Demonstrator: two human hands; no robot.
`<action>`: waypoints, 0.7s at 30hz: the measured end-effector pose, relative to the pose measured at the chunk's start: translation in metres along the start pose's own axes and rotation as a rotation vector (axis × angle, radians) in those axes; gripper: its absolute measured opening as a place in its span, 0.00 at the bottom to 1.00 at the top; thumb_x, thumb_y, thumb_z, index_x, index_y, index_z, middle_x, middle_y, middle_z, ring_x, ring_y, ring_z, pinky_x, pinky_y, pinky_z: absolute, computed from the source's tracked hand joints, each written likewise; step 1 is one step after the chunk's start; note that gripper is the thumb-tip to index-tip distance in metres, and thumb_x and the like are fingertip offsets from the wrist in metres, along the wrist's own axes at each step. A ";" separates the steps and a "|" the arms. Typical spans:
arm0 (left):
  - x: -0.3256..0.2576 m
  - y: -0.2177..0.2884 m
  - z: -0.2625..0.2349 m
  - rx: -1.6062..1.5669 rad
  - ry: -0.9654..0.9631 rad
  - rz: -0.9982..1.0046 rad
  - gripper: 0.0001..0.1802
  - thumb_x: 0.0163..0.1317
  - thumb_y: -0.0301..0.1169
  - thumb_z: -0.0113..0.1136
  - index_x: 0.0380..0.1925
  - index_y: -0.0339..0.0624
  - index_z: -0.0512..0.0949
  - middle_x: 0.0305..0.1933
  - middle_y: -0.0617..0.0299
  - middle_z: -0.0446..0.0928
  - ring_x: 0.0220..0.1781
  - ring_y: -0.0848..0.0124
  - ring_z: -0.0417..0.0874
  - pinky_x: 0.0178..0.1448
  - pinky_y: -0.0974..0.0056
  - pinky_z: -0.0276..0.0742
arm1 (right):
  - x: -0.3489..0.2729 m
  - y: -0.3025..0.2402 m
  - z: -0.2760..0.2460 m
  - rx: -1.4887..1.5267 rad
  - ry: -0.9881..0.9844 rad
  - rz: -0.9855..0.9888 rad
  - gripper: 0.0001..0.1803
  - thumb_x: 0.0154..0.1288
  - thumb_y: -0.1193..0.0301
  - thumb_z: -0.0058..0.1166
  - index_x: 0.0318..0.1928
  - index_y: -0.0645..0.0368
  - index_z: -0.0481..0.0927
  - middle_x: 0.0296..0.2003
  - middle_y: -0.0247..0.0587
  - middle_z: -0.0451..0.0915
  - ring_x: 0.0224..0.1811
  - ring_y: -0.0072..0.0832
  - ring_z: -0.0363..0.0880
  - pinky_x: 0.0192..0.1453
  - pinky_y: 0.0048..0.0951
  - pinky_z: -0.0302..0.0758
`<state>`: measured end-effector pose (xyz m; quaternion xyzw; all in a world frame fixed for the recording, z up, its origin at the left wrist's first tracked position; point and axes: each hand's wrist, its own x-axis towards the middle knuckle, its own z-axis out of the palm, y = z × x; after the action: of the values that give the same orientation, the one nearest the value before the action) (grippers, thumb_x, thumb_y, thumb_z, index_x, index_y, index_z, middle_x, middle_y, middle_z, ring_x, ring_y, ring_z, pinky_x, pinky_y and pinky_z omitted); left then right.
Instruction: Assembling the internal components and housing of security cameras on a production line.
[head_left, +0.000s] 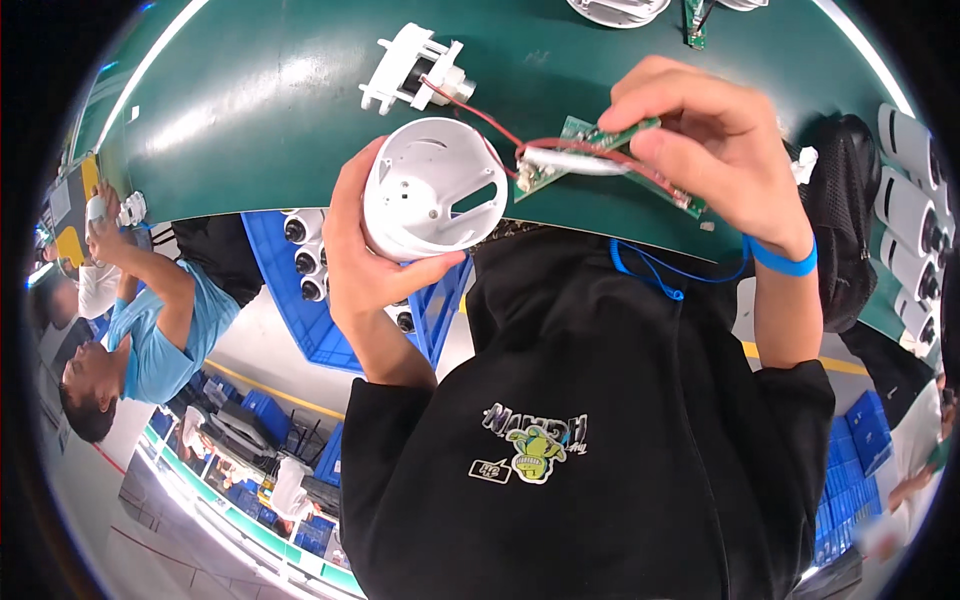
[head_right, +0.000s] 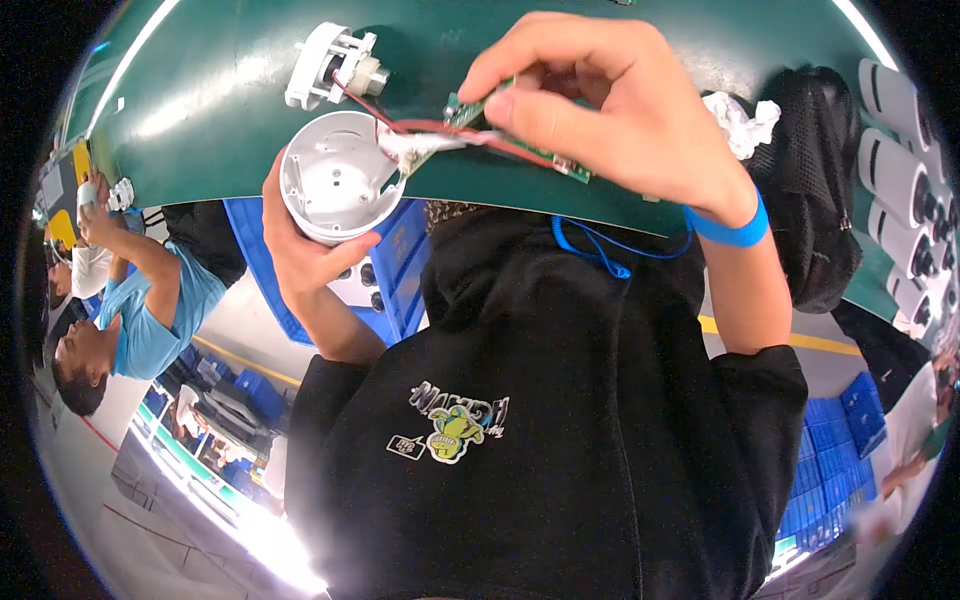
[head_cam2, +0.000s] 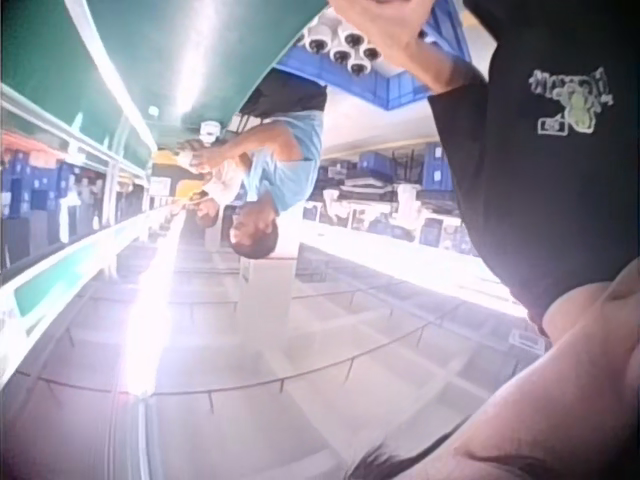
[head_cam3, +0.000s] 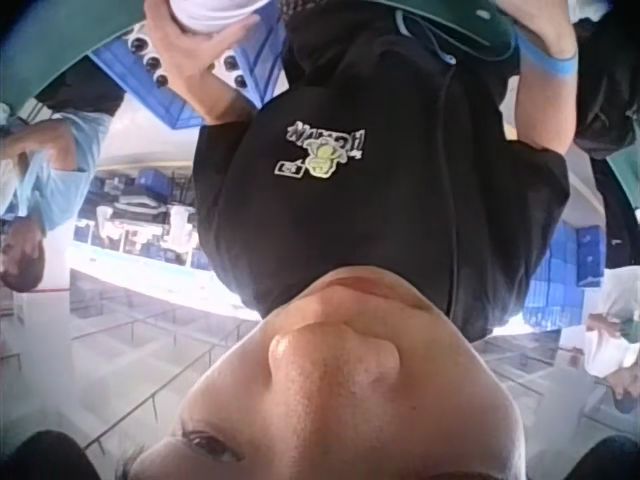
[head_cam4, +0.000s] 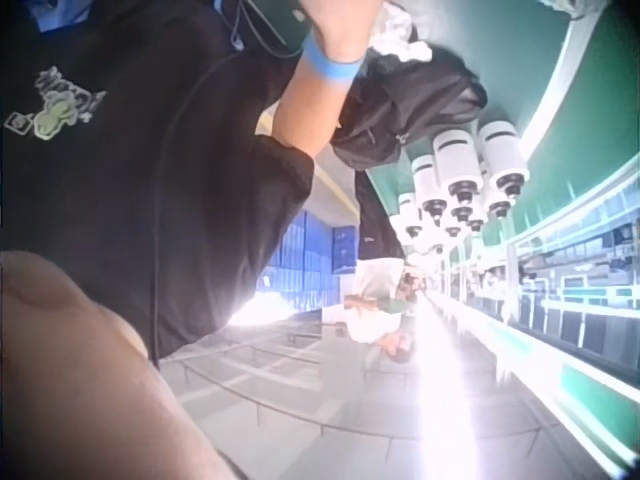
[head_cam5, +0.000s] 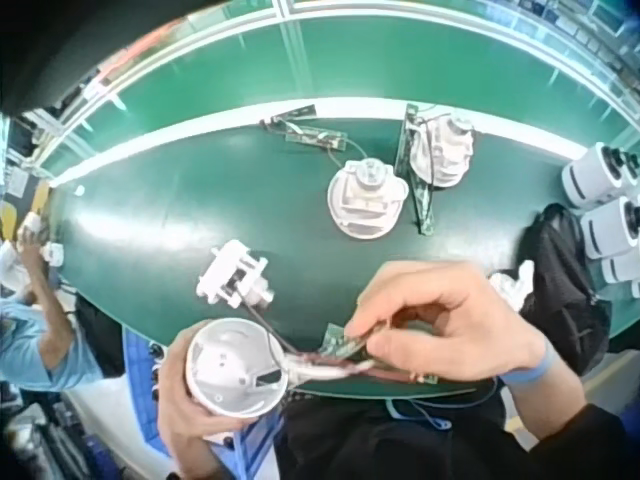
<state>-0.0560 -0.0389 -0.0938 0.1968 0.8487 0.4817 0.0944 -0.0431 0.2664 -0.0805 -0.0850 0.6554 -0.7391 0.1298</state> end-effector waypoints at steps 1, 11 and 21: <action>0.001 -0.001 0.000 -0.011 -0.005 -0.002 0.52 0.30 0.43 0.78 0.57 0.30 0.66 0.51 0.49 0.75 0.52 0.61 0.79 0.55 0.61 0.73 | 0.000 0.002 0.004 0.019 0.007 -0.016 0.07 0.61 0.78 0.54 0.39 0.65 0.81 0.31 0.34 0.77 0.26 0.14 0.71 0.30 0.17 0.67; 0.001 -0.005 -0.003 0.012 -0.042 0.057 0.52 0.28 0.43 0.78 0.56 0.29 0.68 0.51 0.46 0.76 0.50 0.58 0.80 0.54 0.61 0.74 | -0.002 0.024 0.020 -0.306 -0.052 -0.255 0.10 0.52 0.81 0.58 0.38 0.64 0.83 0.32 0.42 0.78 0.29 0.27 0.77 0.31 0.24 0.72; -0.001 -0.005 -0.011 0.061 -0.066 0.097 0.50 0.27 0.41 0.78 0.54 0.30 0.70 0.52 0.45 0.75 0.50 0.53 0.80 0.54 0.59 0.74 | -0.002 0.014 0.017 -0.458 -0.102 -0.246 0.13 0.49 0.83 0.60 0.38 0.63 0.83 0.33 0.40 0.77 0.29 0.27 0.75 0.31 0.24 0.70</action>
<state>-0.0601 -0.0499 -0.0924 0.2563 0.8488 0.4530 0.0930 -0.0350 0.2492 -0.0925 -0.2282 0.7829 -0.5767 0.0492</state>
